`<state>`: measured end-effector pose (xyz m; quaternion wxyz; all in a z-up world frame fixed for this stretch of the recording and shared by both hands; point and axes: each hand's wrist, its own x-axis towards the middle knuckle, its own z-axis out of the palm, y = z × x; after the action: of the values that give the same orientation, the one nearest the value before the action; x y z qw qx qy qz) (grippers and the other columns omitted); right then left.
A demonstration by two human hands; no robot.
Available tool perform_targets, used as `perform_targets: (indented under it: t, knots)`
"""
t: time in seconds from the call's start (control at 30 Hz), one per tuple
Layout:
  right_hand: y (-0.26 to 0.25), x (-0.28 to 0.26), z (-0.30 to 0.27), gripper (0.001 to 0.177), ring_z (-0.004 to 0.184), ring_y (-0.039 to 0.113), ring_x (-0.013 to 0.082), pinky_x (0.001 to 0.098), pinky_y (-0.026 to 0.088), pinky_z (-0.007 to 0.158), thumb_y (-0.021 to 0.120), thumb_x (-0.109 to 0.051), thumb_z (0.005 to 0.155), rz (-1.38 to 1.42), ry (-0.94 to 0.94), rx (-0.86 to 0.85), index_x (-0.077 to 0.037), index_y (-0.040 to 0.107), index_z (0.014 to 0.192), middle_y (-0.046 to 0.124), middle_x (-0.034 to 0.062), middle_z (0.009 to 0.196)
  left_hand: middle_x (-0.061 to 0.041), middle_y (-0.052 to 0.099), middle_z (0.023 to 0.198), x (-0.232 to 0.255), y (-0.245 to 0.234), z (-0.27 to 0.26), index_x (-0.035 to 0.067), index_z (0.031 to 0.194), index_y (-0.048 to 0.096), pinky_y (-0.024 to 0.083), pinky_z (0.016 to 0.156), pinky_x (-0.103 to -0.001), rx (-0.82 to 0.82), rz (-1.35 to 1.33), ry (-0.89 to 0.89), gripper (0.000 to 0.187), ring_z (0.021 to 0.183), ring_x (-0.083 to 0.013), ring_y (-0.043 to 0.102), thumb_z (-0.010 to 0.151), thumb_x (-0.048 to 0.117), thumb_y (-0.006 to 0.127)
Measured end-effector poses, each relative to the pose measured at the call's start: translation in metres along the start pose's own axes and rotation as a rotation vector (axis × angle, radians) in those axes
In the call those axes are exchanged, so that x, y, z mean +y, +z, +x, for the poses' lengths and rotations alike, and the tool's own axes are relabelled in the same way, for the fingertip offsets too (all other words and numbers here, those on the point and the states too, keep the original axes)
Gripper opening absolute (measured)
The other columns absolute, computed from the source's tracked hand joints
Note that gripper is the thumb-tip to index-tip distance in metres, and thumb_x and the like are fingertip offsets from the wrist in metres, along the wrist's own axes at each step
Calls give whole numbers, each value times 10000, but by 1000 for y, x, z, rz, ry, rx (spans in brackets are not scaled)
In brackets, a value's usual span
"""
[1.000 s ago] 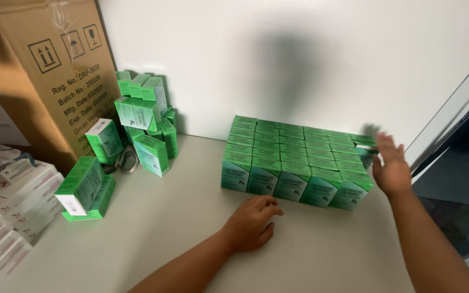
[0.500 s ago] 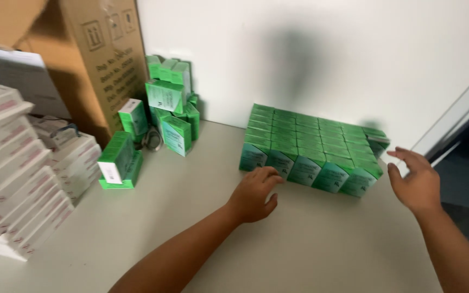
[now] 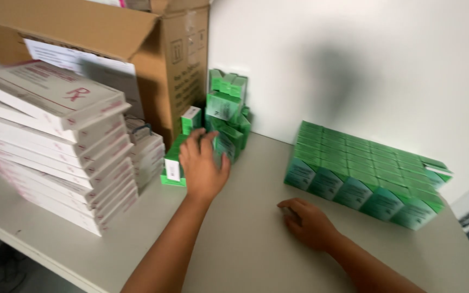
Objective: The person opens a green medicine box, removes a blister pack containing two vials, and places the pack back into the box. They then close the box and place it on a stack of identical boxes on the table. The person repeats this process with a second box.
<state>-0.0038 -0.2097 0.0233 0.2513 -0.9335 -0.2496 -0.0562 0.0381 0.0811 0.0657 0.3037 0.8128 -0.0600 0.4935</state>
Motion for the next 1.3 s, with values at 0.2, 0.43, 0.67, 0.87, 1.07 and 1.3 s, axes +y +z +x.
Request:
perform_targets:
  t: [0.2,0.43,0.67,0.87,1.07,1.3]
  knots:
    - [50,-24,37,319,1319,570,311,414,498,1047,672,-92,880,58,-148,60,-98,664,1199,657,113,1324,-214,467,1368,-60,-10,15,45,1414,457,412,1013,-548,-141,272,-284,862,1243,-451,453,698,308,858]
    - [31,-10,25,286,1367,550,307,413,475,1079,659,-103,902,109,-172,2,-93,682,1187,643,112,1389,-162,617,1342,-79,-5,14,238,1507,483,558,913,-518,-416,315,-489,740,1150,-390,652,830,146,768]
    - [20,6,23,428,1211,684,230,363,560,1010,668,-162,940,489,142,-48,-136,595,1361,675,81,1358,-135,646,1310,-32,26,-7,172,1490,473,554,971,-409,-364,-746,-366,845,1158,-255,649,760,111,894]
    - [8,-15,21,1000,1205,667,285,418,602,964,754,-94,830,874,143,43,-277,169,1620,544,163,1464,-132,550,1422,27,48,-52,234,1651,220,508,1014,-392,-653,-1112,-488,1007,1243,-245,570,834,115,798]
    - [13,-5,22,1212,1236,629,286,415,606,934,831,-39,760,757,45,88,-293,16,1619,394,176,1568,-158,421,1596,14,78,-82,243,1695,51,436,1130,-401,-769,-1212,-301,1014,1427,-279,464,954,81,724]
    - [11,2,23,1119,1272,603,299,410,595,963,745,50,798,720,50,91,-286,76,1629,344,158,1624,-166,486,1505,26,40,-56,294,1642,30,602,908,-409,-983,-879,-274,1222,1135,-282,695,742,-6,799]
